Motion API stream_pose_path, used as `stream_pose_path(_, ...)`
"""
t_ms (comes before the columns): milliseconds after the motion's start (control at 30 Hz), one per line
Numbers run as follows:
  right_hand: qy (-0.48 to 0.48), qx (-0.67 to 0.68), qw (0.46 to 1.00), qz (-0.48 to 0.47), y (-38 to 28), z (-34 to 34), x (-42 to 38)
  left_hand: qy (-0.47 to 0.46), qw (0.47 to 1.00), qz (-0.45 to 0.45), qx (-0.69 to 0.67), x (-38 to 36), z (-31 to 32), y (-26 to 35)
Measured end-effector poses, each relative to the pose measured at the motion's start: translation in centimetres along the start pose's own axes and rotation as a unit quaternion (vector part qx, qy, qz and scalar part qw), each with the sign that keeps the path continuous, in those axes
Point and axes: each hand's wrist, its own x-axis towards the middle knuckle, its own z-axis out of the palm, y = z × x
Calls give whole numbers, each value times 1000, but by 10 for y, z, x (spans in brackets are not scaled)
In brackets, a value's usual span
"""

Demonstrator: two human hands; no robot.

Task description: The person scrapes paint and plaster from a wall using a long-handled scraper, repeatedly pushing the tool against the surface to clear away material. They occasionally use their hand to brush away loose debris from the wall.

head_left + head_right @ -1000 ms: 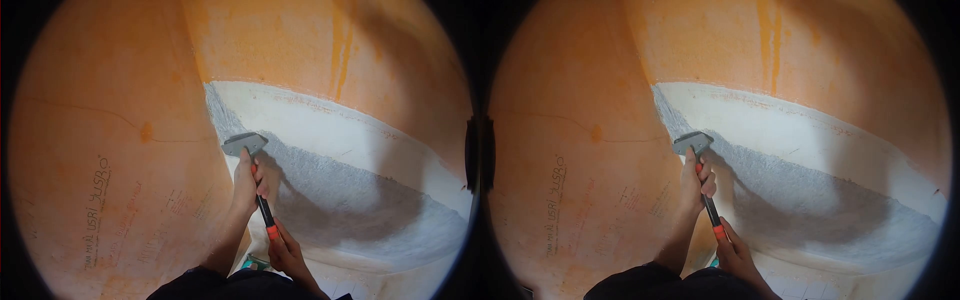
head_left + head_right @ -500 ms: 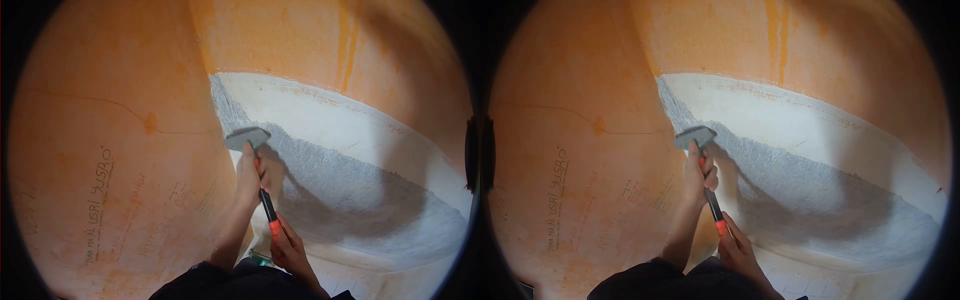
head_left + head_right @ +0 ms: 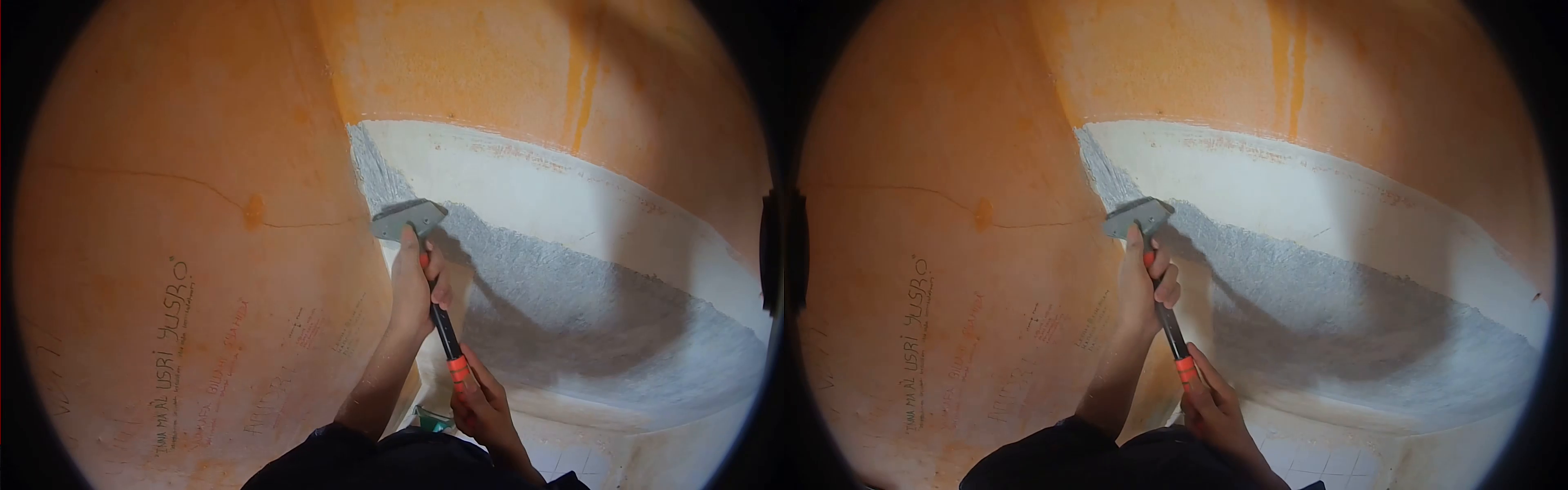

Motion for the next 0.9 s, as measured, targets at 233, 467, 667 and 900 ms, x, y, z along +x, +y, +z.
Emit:
stream_pose_path(233,13,-22,999,-48,14,1,8,-131,983,-12,-129,-5,-23,-20)
stream_pose_path(467,23,-64,996,-62,20,11,18,-94,990,-62,-89,-3,-29,-19)
stream_pose_path(667,4,-17,997,-72,32,10,15,-50,997,-58,-15,-16,-18,-16)
stream_pose_path(900,4,1,998,-55,34,16,11,-59,996,-65,-5,-15,-24,-15)
